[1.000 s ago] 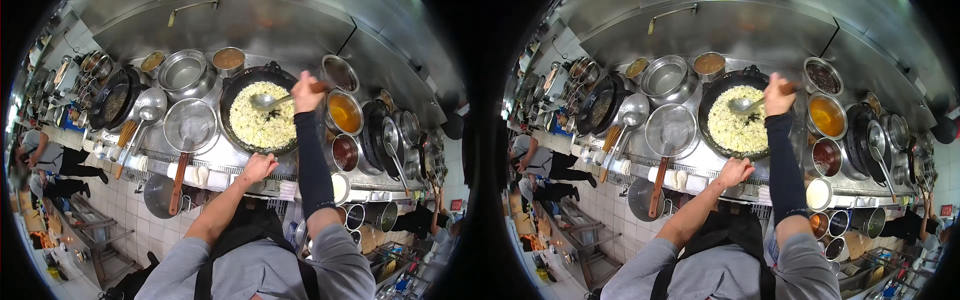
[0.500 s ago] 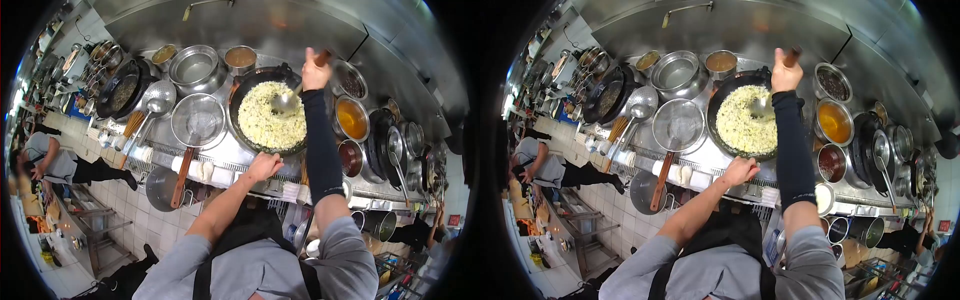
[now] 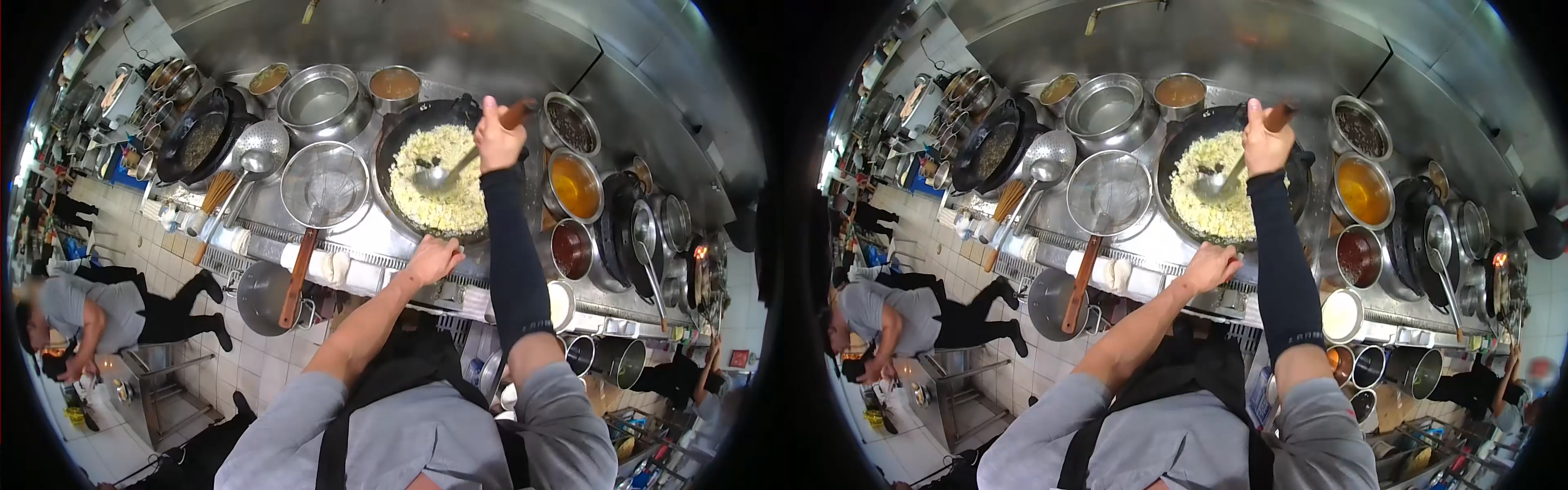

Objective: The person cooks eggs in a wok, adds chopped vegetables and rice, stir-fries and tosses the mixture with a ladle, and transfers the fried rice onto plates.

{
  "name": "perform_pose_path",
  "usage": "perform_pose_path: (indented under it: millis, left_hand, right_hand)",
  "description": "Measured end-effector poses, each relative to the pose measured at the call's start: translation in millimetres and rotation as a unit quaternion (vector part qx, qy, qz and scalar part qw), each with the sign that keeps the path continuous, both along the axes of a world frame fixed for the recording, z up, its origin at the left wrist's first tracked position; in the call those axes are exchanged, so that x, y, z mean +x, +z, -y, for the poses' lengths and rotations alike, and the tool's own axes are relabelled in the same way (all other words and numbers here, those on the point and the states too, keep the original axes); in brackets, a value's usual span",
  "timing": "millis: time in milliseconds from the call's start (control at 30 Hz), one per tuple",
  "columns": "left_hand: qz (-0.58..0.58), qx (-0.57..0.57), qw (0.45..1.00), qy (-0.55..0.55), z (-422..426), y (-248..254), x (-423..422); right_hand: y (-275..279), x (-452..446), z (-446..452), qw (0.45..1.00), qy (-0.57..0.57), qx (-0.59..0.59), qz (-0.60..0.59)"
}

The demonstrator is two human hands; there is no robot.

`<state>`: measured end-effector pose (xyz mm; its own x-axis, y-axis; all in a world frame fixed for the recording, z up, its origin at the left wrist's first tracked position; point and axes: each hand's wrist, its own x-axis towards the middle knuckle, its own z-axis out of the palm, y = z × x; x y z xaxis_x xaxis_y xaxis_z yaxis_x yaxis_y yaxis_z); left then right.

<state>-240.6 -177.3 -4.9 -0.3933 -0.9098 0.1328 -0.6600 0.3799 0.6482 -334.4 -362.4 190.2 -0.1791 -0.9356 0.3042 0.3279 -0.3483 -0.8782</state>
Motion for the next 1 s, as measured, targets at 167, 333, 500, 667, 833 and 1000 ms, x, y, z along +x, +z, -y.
perform_pose_path:
  millis: [167,333,500,667,833,1000]
  left_hand:
    - [0.017,0.016,1.0,-0.012,-11,-6,0]
    - [0.009,-0.029,0.999,0.014,-3,1,-3]
    - [0.005,-0.072,0.996,0.046,-8,-10,-13]
    - [0.018,-0.027,0.999,0.032,-8,-1,-10]
    - [0.022,-0.008,0.999,0.029,-4,-1,-8]
    - [-0.004,-0.038,0.999,0.036,7,-4,-7]
  right_hand:
    - [-57,1,-58,1.0,0.006,-0.014,-0.021]
    - [42,-16,-73,1.0,-0.005,-0.003,-0.026]
    - [-66,-52,-37,0.986,-0.081,-0.065,-0.13]
    - [8,-75,-85,0.988,-0.049,-0.069,-0.127]
    - [-40,-88,-51,0.995,-0.021,-0.021,-0.09]
    - [-29,-111,-89,0.962,0.047,-0.042,-0.265]
